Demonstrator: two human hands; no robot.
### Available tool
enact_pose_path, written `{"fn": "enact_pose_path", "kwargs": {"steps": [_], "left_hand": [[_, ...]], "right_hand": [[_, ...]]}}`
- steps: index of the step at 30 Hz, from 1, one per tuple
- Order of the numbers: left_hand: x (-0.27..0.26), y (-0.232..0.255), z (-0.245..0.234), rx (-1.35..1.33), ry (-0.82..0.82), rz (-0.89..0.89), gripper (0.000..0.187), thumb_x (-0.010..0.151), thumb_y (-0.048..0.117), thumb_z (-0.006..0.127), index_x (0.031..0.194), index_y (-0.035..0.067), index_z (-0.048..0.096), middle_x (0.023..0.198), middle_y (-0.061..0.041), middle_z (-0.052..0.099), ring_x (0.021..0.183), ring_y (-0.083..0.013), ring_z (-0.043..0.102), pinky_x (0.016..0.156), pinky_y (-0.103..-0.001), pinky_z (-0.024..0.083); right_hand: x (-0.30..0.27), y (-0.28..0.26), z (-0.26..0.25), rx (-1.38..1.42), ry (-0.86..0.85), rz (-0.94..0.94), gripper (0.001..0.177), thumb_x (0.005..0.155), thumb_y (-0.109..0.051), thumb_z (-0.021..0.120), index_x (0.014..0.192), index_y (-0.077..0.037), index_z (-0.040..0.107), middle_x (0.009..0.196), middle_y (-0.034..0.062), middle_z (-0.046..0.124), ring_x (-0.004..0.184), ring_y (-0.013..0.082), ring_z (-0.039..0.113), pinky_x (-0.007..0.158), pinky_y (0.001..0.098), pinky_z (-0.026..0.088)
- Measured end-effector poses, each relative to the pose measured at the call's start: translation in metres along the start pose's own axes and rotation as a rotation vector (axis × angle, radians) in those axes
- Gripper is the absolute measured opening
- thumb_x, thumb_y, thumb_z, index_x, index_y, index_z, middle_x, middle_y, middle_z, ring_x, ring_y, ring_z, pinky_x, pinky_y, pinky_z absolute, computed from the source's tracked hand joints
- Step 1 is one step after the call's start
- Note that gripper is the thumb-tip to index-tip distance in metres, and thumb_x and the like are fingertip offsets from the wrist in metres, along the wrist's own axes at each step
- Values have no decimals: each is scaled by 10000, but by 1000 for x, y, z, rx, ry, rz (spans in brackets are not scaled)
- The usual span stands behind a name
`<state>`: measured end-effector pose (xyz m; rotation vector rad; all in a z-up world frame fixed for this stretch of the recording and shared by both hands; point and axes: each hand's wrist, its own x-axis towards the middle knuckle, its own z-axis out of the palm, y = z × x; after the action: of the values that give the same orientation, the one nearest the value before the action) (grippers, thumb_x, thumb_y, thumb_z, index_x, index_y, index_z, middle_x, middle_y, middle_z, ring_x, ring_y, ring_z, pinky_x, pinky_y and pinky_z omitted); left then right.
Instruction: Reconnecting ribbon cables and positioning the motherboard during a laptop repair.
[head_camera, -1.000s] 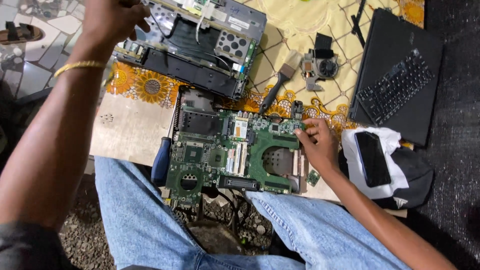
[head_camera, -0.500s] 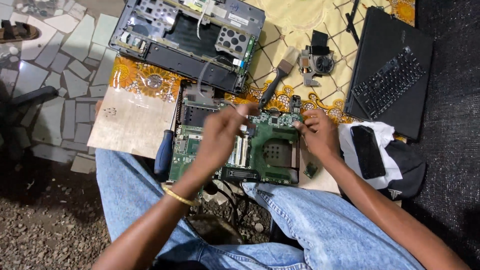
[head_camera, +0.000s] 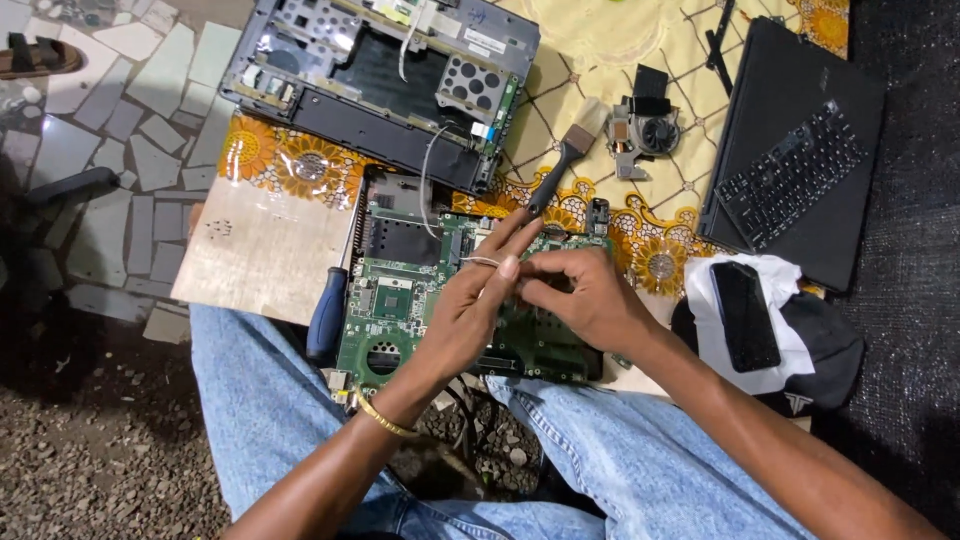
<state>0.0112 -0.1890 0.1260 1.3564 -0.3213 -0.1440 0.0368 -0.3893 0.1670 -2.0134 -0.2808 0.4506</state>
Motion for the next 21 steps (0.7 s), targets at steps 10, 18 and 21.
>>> {"fn": "enact_pose_path", "kwargs": {"steps": [10, 18, 21], "left_hand": [[-33, 10, 0, 83, 17, -287, 526, 1177, 264, 519, 802, -24, 749, 1325, -291, 799, 1313, -467, 741, 1046, -579, 545], [-74, 19, 14, 174, 37, -196, 533, 1149, 226, 424, 1619, -19, 478, 1693, -302, 504, 1547, -432, 544, 1259, -509, 488], [-84, 19, 11, 205, 38, -202, 532, 1143, 258, 450, 1595, -13, 525, 1673, -287, 539, 1526, -423, 571, 1235, -498, 506]], "right_hand": [[-14, 45, 22, 36, -151, 279, 187, 1001, -198, 815, 1082, -72, 926, 772, 135, 851, 712, 162, 694, 651, 382, 612], [-20, 15, 34, -169, -322, 146, 72, 857, -127, 865, 791, -99, 863, 653, -18, 764, 518, 88, 527, 522, 277, 447], [-24, 19, 38, -157, -444, 194, 47, 862, -133, 856, 878, -124, 900, 616, -27, 731, 496, 90, 486, 518, 282, 418]]}}
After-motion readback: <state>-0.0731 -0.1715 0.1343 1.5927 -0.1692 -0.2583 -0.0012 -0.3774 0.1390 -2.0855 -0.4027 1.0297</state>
